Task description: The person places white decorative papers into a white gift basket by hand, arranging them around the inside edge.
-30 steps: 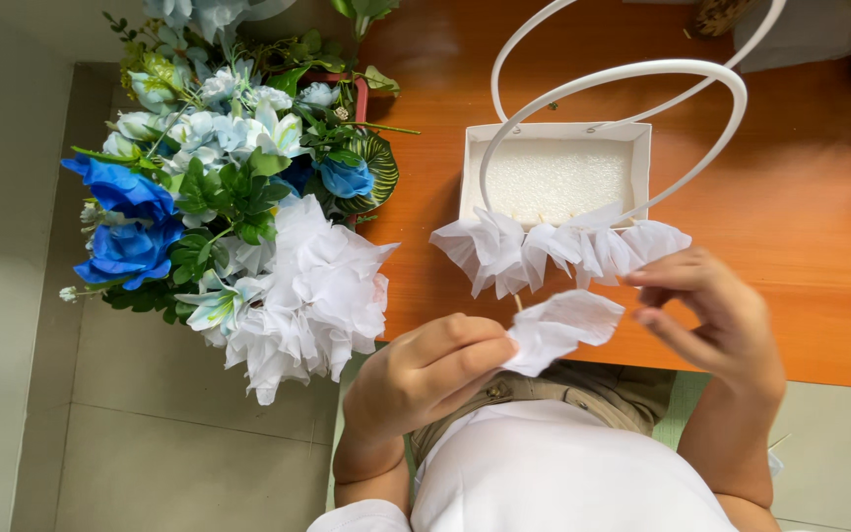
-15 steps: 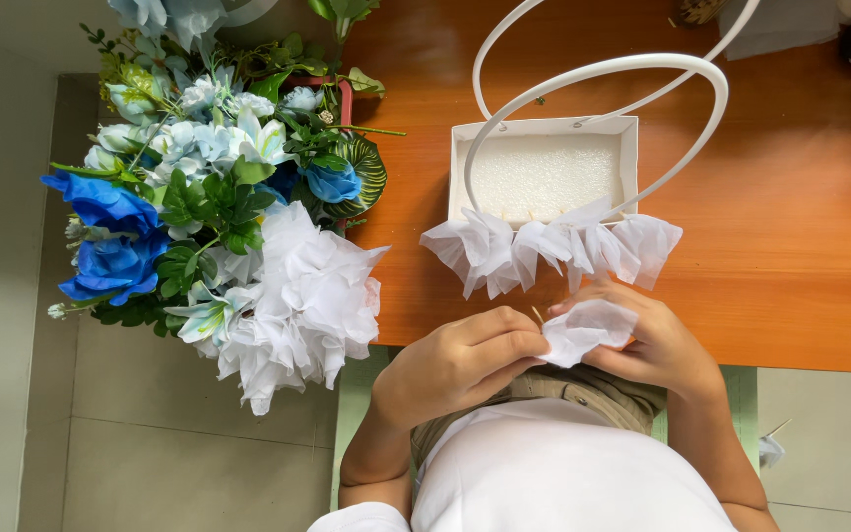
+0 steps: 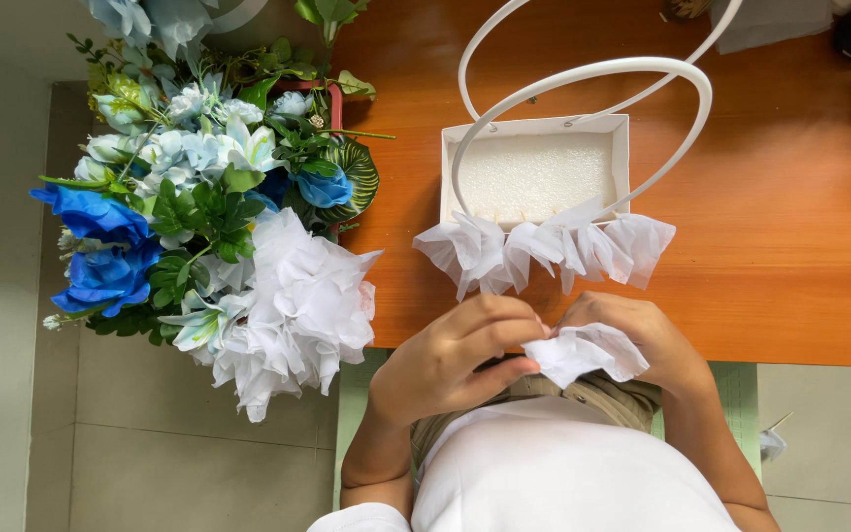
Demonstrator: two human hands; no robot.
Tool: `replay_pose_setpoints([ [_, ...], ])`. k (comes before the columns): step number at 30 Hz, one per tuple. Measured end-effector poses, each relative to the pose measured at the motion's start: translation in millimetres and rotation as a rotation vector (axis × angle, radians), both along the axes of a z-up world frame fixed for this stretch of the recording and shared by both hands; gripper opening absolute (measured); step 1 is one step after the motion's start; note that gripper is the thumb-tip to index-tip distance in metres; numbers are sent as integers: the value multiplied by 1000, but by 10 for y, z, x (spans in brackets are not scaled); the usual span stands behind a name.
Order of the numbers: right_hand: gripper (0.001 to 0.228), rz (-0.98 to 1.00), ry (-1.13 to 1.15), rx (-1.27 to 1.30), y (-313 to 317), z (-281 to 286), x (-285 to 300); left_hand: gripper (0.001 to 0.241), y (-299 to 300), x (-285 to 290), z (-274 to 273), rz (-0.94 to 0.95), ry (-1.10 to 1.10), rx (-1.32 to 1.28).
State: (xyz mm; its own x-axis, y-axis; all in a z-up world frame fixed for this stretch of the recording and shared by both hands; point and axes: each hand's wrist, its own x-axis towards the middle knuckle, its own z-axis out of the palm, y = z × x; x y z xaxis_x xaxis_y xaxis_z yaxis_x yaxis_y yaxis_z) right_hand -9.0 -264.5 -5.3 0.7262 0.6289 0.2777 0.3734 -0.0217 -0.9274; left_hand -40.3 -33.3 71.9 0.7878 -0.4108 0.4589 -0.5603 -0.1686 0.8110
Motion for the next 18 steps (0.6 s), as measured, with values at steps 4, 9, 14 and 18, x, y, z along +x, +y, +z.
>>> replay_pose_setpoints([
  [4,14,-45,-98,-68,-30,-146,3,54,-7,-3,-7,78,-66,138],
  [9,19,-111,-260,-139,110,-52,57,27,-161,18,-192,108,-209,384],
  [14,11,-127,-259,-171,152,137,73,16,-113,60,-114,126,-193,283],
  [18,10,-188,-202,-217,-11,7,49,31,122,123,-189,268,-166,266],
])
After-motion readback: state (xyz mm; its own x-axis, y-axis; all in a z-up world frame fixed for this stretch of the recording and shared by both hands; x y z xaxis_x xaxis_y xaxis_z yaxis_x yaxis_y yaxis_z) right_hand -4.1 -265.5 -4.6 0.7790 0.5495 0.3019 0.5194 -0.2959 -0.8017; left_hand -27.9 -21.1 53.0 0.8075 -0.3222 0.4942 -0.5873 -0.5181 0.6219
